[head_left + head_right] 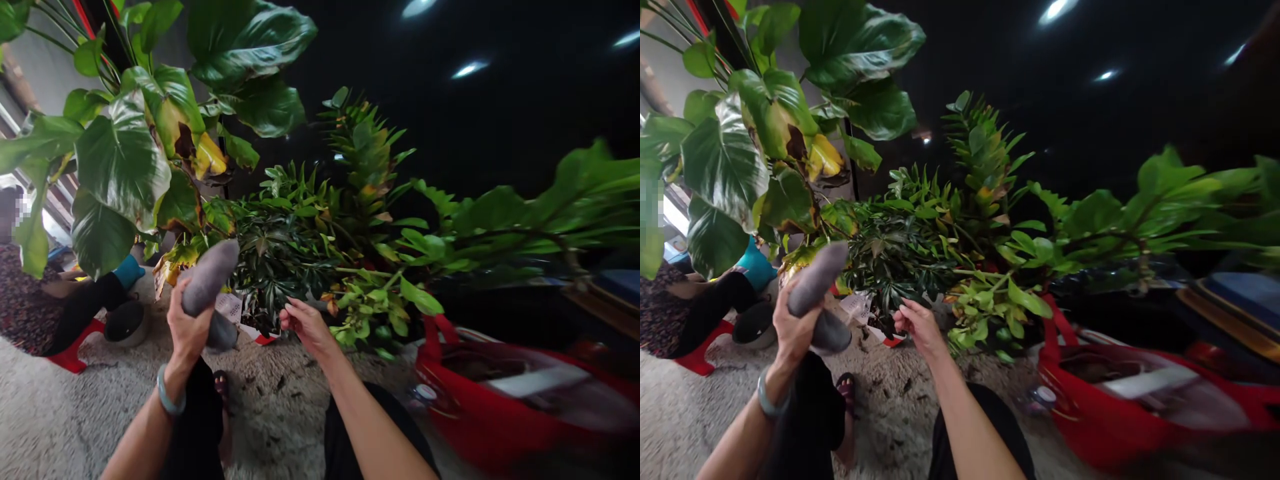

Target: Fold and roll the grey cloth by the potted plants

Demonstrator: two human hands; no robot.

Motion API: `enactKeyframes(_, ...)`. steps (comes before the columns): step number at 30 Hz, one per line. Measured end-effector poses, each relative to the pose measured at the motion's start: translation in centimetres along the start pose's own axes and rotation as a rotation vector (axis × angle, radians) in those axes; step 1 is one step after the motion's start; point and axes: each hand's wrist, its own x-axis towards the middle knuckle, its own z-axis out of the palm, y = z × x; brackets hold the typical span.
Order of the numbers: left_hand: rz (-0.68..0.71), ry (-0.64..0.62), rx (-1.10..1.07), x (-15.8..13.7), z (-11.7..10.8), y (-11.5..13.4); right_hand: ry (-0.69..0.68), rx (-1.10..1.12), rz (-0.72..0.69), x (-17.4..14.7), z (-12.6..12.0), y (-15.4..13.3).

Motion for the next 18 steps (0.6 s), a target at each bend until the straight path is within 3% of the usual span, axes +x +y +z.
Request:
enactKeyframes(2, 0.051, 0.033, 0.002, 2.5, 1.5, 0.9, 0.004, 0.018, -0.003, -0.1, 0.1, 0.0)
enactKeyframes(4, 0.012, -0.071, -0.004, 3.3, 3.1, 0.3, 0.02, 0.03, -0.004, -0.2, 0.2, 0.0)
enactKeyframes(6, -0.078, -0.24, -0.011, 1.9, 3.8, -1.1, 0.045, 0.021, 0.001, -0.2, 0.1, 0.0)
enactKeyframes(9, -0.178, -0.398, -0.041, -2.3, 2.7, -2.7, 0.061, -0.009, 0.007, -0.2, -0.1, 0.0)
enactKeyframes(11, -0.182, -0.367, -0.074, -3.8, 1.4, -2.0, 0.059, -0.014, 0.007, -0.1, -0.4, 0.0)
enactKeyframes(13, -0.129, -0.265, -0.098, -3.2, 0.8, -0.1, 0.058, -0.01, 0.005, 0.0, -0.6, 0.0)
enactKeyframes(16, 0.048, -0.113, -0.091, 0.4, 2.0, 3.0, 0.046, 0.013, 0.011, 0.0, -0.7, 0.1)
enactKeyframes(18, 0.118, -0.106, -0.081, 2.1, 3.7, 3.6, 0.037, 0.04, 0.013, 0.0, -0.7, 0.2)
